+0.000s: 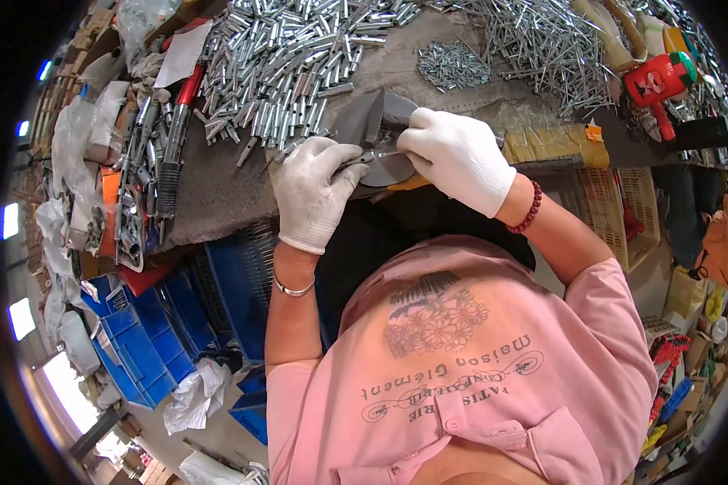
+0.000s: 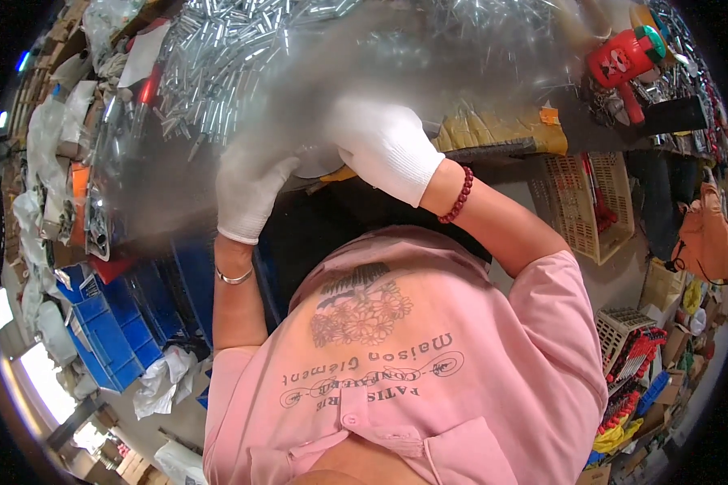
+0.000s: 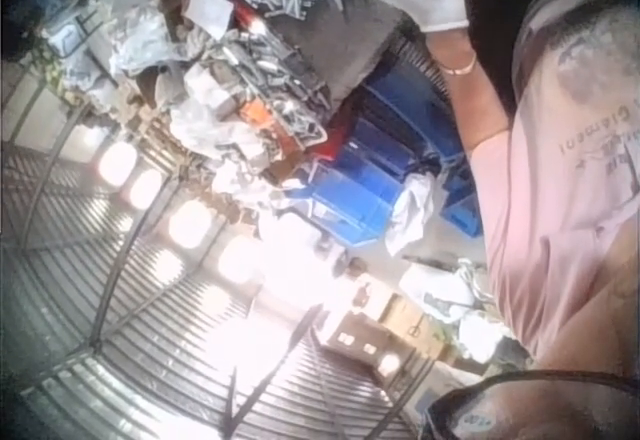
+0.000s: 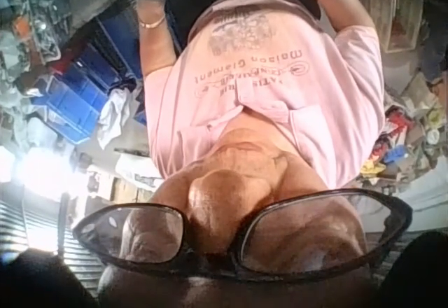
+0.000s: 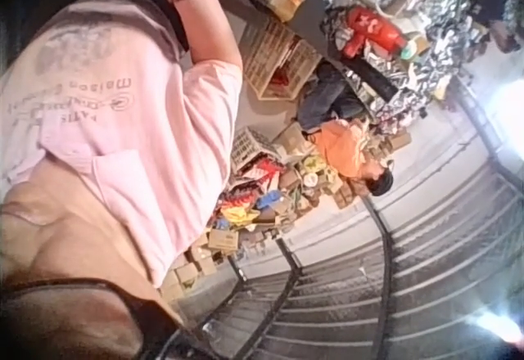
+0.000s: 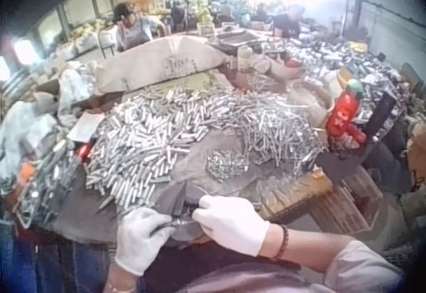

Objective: Assembling small metal pins into circular metal base plates and sorting components at a factory workbench.

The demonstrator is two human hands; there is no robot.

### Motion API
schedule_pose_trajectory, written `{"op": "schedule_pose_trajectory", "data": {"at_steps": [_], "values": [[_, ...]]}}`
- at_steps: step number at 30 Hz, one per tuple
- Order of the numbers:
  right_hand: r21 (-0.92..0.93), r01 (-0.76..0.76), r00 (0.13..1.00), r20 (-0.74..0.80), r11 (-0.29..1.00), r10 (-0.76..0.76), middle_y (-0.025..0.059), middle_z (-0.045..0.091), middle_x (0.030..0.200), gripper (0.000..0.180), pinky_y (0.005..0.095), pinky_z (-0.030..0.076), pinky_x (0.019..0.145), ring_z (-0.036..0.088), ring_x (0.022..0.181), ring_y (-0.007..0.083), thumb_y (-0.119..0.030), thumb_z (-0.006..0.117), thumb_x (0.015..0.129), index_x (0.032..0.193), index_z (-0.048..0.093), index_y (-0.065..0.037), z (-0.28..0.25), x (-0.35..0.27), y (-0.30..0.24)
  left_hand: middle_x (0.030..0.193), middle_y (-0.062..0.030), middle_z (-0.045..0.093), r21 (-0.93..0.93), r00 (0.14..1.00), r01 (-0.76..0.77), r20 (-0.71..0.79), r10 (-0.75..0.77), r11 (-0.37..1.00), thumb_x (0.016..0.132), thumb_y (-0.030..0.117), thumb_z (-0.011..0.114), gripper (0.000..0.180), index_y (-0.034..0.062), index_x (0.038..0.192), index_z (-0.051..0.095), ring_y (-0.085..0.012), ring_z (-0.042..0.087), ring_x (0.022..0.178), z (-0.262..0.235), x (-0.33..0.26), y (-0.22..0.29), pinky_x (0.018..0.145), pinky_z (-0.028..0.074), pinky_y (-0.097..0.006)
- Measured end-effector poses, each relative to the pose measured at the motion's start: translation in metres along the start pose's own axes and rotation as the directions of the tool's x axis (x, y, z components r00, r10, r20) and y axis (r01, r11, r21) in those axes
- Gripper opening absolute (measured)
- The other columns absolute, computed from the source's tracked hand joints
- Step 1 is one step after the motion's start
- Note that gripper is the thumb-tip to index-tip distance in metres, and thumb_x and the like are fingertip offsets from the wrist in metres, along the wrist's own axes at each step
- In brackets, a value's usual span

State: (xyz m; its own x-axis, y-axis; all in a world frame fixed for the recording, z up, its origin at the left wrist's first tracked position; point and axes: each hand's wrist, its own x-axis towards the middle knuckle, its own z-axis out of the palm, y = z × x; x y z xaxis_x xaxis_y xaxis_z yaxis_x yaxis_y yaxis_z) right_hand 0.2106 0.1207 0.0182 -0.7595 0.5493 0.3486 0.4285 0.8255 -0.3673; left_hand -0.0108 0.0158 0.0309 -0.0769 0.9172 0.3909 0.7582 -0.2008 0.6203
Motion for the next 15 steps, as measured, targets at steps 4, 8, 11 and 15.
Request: {"op": "schedule_pose_trajectory", "data": {"at_steps": [4,8,11,15], "values": [[-0.002,-0.021,0.999,0.034,1.000,0.021,0.0085,0.065,0.098,0.008,0.0445,0.059,0.076,0.070,0.091,0.0329,-0.014,0.075,0.089,0.096,0.075,-0.013,0.001,0.002,0.000,0.088,-0.0082,0.070,-0.050,0.996,0.088,0.002,-0.088,0.995,0.081,0.006,0.087,0.015,0.0063,0.094,0.080,-0.0266,0.069,0.081,0.004,-0.001,-0.001,0.074,0.055,-0.039],[0.045,0.001,1.000,0.007,0.999,-0.001,0.0087,0.066,0.098,0.007,0.0446,0.059,0.077,0.070,0.091,0.0336,-0.014,0.075,0.090,0.097,0.075,-0.012,0.002,0.003,0.000,0.089,-0.0082,0.070,-0.089,0.995,0.099,0.009,-0.098,0.991,0.081,0.005,0.087,0.014,0.0060,0.093,0.080,-0.0257,0.069,0.082,0.007,-0.005,-0.003,0.074,0.055,-0.039],[0.059,0.028,0.999,0.012,0.998,-0.029,0.0088,0.066,0.097,0.006,0.0445,0.058,0.077,0.071,0.091,0.0337,-0.014,0.075,0.091,0.096,0.076,-0.012,0.004,0.004,0.003,0.088,-0.0087,0.070,-0.131,0.994,0.104,0.001,-0.105,0.986,0.082,0.004,0.086,0.013,0.0059,0.093,0.080,-0.0261,0.069,0.083,0.011,-0.008,-0.005,0.074,0.055,-0.039],[0.115,0.045,0.999,0.015,0.992,-0.047,0.0092,0.066,0.097,0.006,0.0449,0.058,0.078,0.071,0.092,0.0346,-0.014,0.074,0.092,0.097,0.076,-0.011,0.007,0.004,0.005,0.090,-0.0102,0.071,-0.142,0.994,0.105,-0.017,-0.108,0.984,0.082,0.003,0.086,0.014,0.0062,0.095,0.080,-0.0279,0.070,0.088,0.014,-0.009,0.001,0.078,0.056,-0.039]]}}
